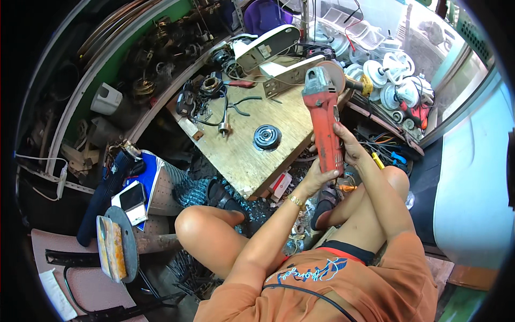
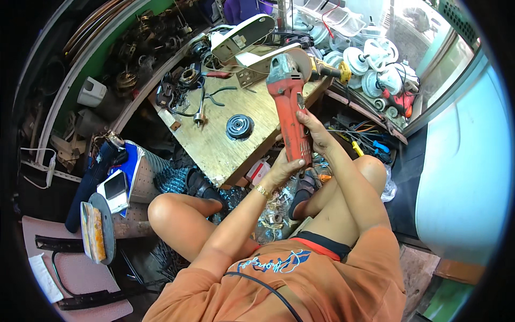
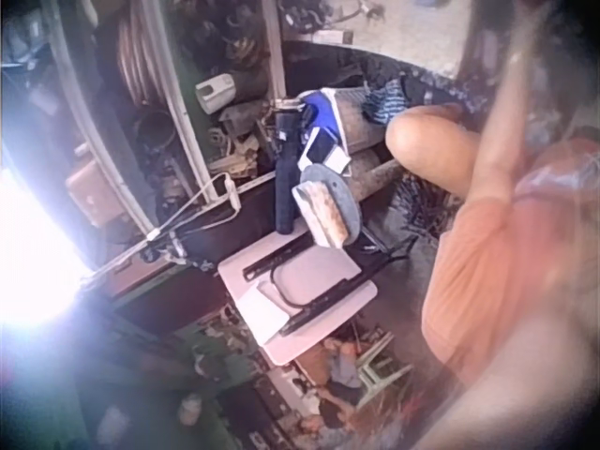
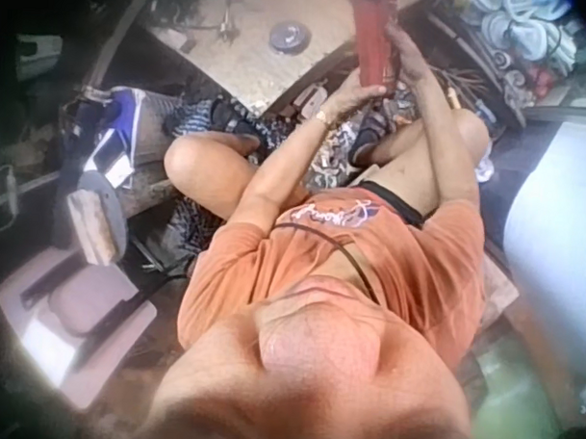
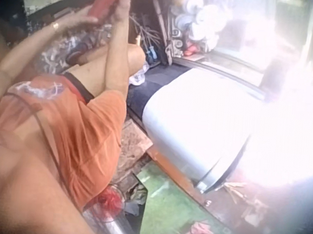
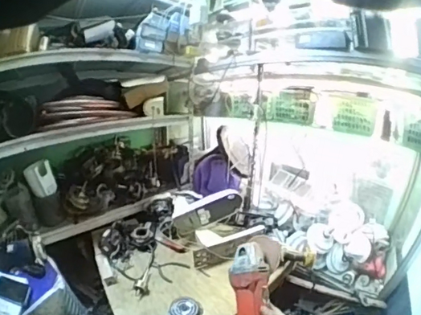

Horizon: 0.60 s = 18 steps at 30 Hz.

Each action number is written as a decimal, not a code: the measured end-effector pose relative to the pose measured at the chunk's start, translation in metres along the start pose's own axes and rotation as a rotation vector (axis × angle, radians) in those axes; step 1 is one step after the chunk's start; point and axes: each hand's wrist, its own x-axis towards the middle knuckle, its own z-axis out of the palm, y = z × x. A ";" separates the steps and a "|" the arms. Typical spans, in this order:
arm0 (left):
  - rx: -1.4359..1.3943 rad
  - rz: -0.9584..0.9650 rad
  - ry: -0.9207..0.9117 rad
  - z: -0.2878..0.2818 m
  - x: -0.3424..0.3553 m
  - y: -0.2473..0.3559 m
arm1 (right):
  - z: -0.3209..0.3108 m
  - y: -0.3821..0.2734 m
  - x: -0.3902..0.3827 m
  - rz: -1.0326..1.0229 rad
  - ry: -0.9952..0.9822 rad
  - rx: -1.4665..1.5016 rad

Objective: The person uses a red power grinder to smooth the surface of a metal component, then uses a screwdriver to work on a central hub of a machinery part.

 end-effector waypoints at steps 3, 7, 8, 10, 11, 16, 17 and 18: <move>0.336 -0.074 -0.130 -0.019 0.017 0.020 | -0.009 0.001 0.011 -0.051 0.173 -0.219; 1.577 0.085 0.164 -0.060 0.026 0.069 | -0.025 -0.013 0.021 -0.310 0.313 -0.843; 1.741 0.175 0.262 -0.077 0.020 0.076 | -0.020 -0.013 0.025 -0.338 0.399 -1.072; 1.969 0.194 0.316 -0.100 0.016 0.084 | -0.024 -0.020 0.030 -0.289 0.467 -1.373; 2.041 0.101 0.294 -0.112 0.010 0.084 | -0.026 -0.021 0.034 -0.253 0.493 -1.529; 1.951 0.000 0.324 -0.108 -0.011 0.077 | -0.042 -0.018 0.062 -0.421 0.315 -1.826; 1.957 -0.036 0.366 -0.108 -0.021 0.080 | -0.033 -0.011 0.074 -0.369 0.276 -1.836; 1.958 -0.076 0.402 -0.109 -0.032 0.079 | -0.029 -0.005 0.086 -0.321 0.239 -1.849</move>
